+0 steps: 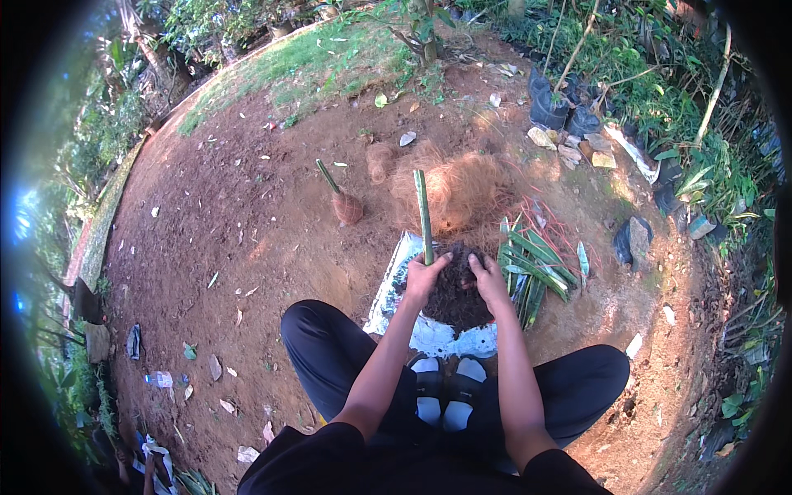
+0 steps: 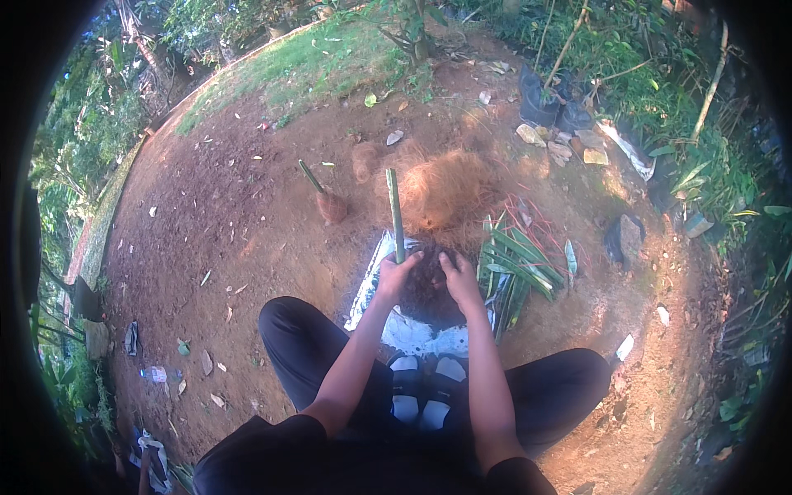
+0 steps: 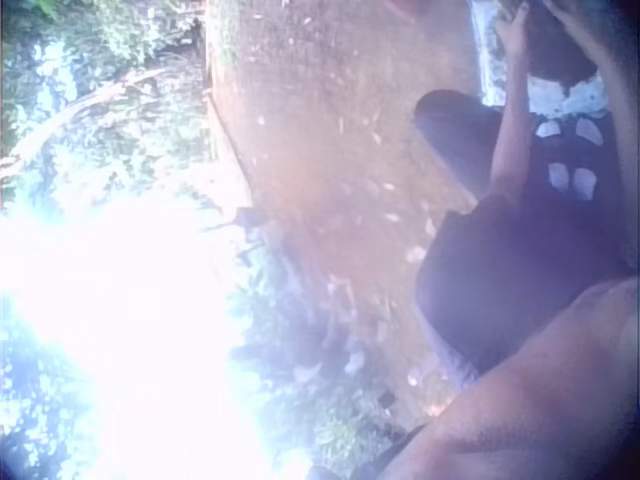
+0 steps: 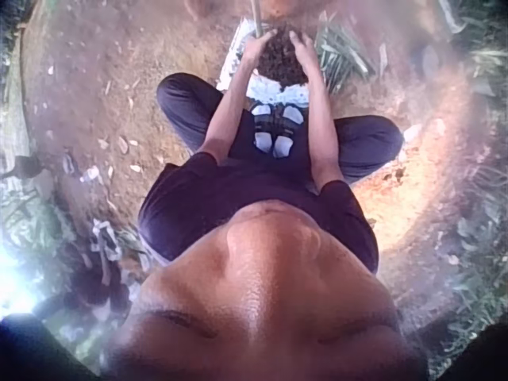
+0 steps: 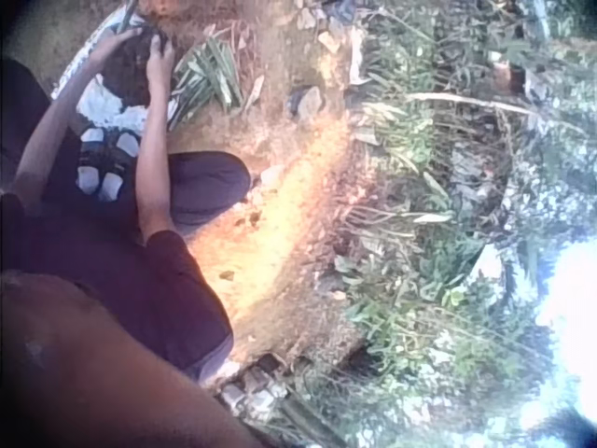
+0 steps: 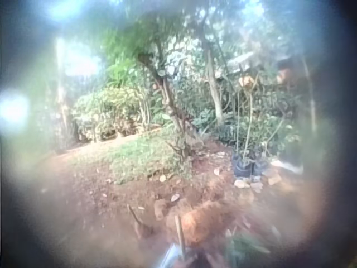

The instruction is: The person sits on the ground and packs soil around a green plant cutting placed in a white bag. They repeatedly add soil and press it down by hand to secure the cutting.

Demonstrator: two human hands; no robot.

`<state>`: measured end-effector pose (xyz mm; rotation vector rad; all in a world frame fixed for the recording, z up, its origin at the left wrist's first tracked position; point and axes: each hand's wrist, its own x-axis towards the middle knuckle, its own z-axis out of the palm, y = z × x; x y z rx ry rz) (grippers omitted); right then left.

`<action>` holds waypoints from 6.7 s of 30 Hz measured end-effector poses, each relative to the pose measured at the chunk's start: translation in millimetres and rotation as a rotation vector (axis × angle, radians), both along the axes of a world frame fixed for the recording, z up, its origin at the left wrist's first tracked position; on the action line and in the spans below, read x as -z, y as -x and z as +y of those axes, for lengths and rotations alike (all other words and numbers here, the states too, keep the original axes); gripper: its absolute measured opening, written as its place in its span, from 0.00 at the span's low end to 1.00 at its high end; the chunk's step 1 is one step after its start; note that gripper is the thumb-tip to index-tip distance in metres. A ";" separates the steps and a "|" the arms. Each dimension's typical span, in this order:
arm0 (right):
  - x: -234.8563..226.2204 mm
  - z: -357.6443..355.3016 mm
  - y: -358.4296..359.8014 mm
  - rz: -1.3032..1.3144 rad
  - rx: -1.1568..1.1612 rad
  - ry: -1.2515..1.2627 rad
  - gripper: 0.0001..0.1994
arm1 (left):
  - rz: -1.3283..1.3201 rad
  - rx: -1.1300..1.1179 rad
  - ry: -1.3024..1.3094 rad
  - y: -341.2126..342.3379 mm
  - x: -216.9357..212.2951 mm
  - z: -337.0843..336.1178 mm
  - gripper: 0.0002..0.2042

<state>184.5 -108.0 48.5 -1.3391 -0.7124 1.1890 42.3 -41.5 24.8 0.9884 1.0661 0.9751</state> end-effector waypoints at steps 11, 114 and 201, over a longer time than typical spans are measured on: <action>70.5 1.1 -21.6 -0.260 0.067 0.315 0.19 | 0.002 -0.039 0.054 15.7 10.5 7.5 0.16; -3.6 30.0 -3.4 0.003 -0.185 -0.160 0.19 | -0.013 -0.162 -0.262 5.4 -27.5 -3.8 0.16; 15.4 3.4 -22.9 -0.024 0.053 -0.085 0.16 | 0.214 -0.251 -0.250 13.1 -3.3 15.4 0.15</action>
